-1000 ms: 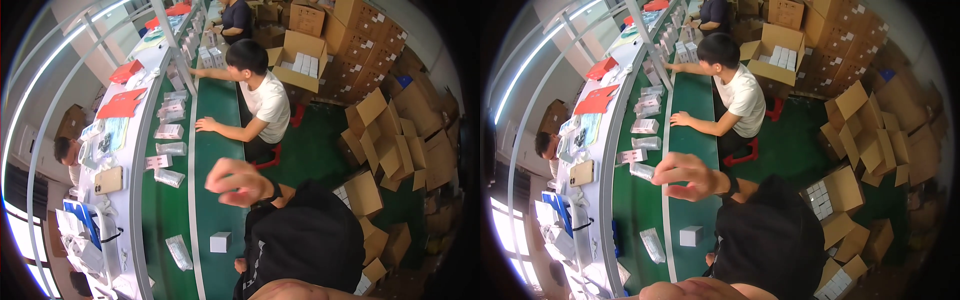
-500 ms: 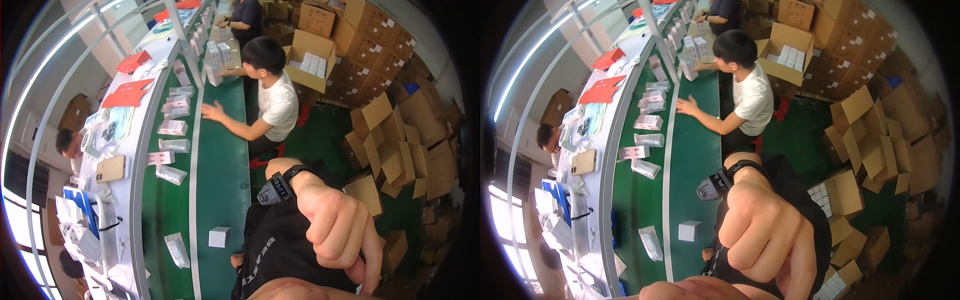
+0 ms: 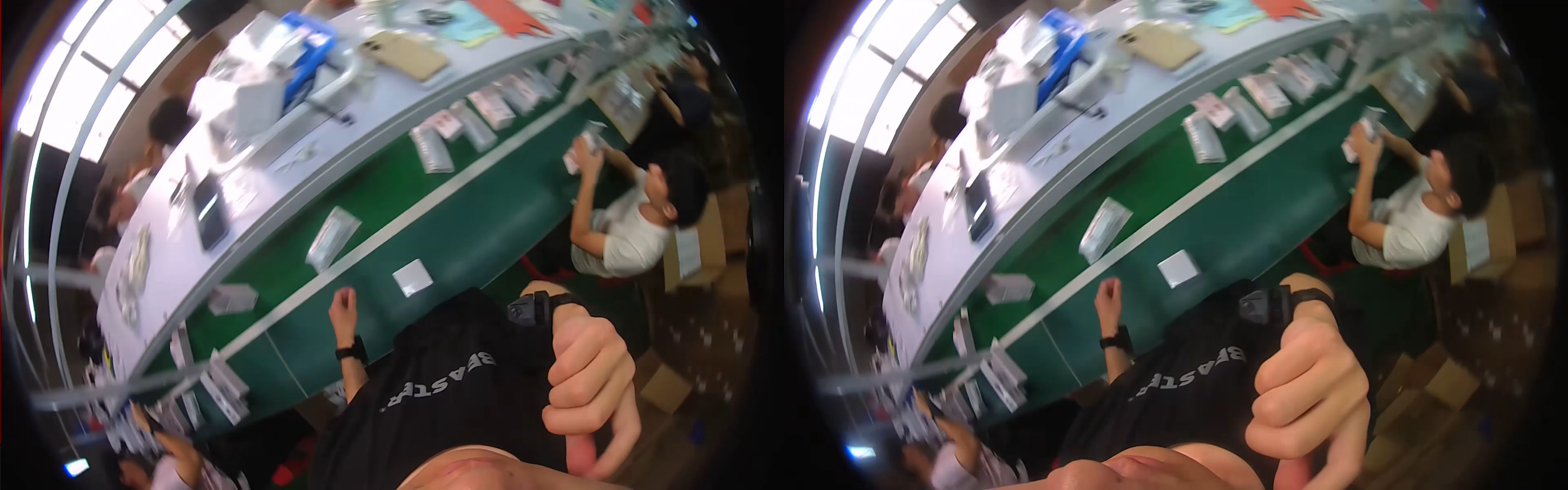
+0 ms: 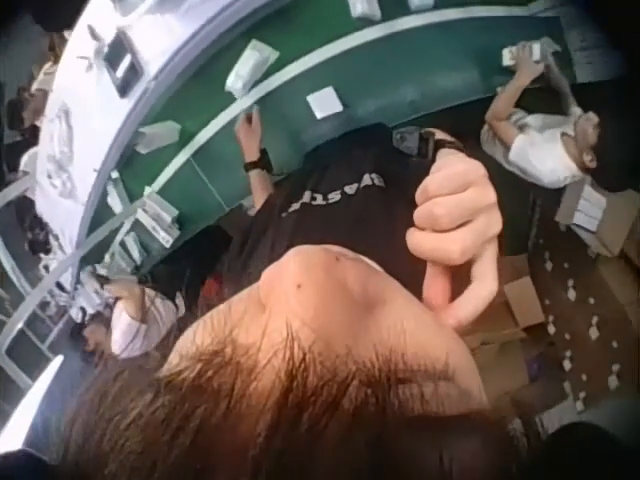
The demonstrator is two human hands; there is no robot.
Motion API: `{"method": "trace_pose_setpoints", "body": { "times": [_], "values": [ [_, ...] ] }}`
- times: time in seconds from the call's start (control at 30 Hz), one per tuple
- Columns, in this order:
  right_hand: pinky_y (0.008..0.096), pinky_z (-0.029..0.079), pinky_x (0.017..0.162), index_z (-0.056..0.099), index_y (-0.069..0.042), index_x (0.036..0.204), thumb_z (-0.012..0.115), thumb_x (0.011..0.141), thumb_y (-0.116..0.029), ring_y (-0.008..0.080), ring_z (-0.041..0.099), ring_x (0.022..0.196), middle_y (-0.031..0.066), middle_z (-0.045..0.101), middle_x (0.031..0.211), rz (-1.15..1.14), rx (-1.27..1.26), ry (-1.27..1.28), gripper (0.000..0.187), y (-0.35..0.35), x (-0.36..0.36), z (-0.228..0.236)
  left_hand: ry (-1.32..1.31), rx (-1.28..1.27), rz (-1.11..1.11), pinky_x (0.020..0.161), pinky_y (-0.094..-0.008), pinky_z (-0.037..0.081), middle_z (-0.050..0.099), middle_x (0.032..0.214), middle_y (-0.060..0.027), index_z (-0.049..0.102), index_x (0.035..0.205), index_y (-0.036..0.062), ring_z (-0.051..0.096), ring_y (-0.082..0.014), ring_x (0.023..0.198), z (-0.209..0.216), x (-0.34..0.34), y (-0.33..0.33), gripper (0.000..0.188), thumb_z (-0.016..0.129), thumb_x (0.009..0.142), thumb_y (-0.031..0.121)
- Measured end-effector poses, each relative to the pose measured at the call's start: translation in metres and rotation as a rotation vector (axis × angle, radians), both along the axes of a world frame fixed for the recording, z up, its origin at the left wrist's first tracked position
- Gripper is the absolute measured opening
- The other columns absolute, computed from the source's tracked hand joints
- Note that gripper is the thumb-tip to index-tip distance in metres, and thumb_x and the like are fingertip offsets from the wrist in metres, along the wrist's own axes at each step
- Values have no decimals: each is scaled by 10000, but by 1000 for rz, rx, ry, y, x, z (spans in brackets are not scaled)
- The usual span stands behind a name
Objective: Packing small white product boxes from a production line into a larger cardboard shipping container.
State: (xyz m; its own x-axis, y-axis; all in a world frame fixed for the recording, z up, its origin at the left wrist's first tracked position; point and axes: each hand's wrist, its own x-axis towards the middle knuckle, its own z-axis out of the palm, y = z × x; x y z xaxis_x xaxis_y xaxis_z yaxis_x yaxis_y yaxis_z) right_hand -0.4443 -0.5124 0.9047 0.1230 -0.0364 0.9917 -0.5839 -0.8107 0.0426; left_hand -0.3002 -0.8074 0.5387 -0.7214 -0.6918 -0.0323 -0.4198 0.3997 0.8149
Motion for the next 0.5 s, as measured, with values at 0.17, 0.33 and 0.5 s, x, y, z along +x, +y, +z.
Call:
{"method": "trace_pose_setpoints", "body": {
  "times": [0.17,0.33,0.5],
  "values": [
    [179,321,437,698,-176,1068,645,976,-361,62,463,477,-13,611,650,154,65,-148,214,-17,1,-15,407,-424,221,815,-353,521,687,944,-124,681,1071,6,668,-227,878,119,-28,-48,169,669,936,107],
    [201,352,447,715,-123,876,625,990,-362,73,484,511,-1,612,678,55,275,-201,279,-32,-20,-47,614,-1126,503,1054,-463,357,611,1229,-121,654,1197,15,552,-304,1160,211,-76,-118,269,632,961,143],
    [224,321,489,605,-20,995,549,1032,-229,73,424,557,27,555,720,-518,956,-1038,220,-62,-56,-202,214,-1294,362,972,-435,436,622,1239,-115,673,1205,69,595,-269,1114,224,-68,-146,308,590,989,273]
  ]
}}
